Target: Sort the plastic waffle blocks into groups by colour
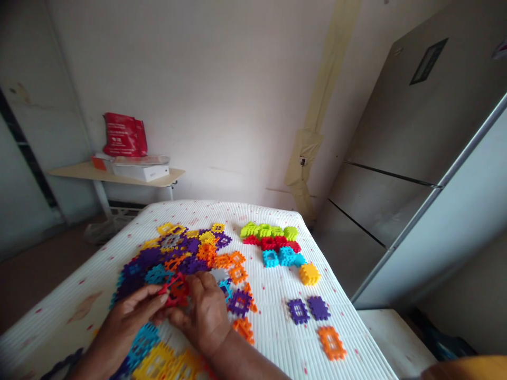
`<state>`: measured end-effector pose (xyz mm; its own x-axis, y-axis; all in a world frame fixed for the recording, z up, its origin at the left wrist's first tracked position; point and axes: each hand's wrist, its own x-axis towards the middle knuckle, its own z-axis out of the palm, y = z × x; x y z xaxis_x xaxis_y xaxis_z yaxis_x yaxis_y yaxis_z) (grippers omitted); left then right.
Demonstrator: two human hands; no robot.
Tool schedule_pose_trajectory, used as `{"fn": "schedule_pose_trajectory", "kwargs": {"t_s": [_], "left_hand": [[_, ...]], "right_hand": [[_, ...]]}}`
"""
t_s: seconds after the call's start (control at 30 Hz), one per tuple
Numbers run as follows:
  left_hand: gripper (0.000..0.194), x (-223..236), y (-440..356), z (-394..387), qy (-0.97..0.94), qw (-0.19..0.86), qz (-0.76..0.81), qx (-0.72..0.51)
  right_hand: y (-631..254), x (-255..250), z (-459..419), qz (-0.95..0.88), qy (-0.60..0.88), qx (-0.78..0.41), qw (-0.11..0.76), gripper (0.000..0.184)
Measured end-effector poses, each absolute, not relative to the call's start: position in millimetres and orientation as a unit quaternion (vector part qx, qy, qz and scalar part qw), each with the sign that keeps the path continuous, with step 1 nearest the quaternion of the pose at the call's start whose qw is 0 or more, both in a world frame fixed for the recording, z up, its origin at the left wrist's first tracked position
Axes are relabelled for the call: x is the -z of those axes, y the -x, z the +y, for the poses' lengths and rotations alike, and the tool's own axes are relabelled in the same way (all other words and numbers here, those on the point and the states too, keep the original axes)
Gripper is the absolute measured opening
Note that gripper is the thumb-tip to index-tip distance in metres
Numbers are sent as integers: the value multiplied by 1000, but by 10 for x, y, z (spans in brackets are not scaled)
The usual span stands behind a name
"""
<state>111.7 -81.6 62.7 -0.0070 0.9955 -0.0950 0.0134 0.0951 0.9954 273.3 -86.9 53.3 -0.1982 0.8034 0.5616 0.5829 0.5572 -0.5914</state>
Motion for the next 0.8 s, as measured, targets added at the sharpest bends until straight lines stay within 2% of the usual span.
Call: {"fn": "schedule_pose_trajectory", "kwargs": {"t_s": [0.1,0.3,0.5,0.63,0.8], "left_hand": [[39,-597,-1117,-810,-476,528,519,-475],[35,-490,-1085,-786,-495,526,517,-460],[36,-562,-1127,-803,-500,504,532,-460],[45,-606,-1153,-829,-468,501,546,-481],[51,-573,-1119,-840,-458,494,554,-490]], "right_hand": [[-2694,-523,-907,-772,474,-88,414,56],[-2670,-504,-934,-775,494,-69,389,58],[-2666,-502,-957,-771,500,-64,389,48],[-2757,-562,-897,-774,499,-57,385,44],[-3351,-723,-556,-721,603,48,339,31]]}}
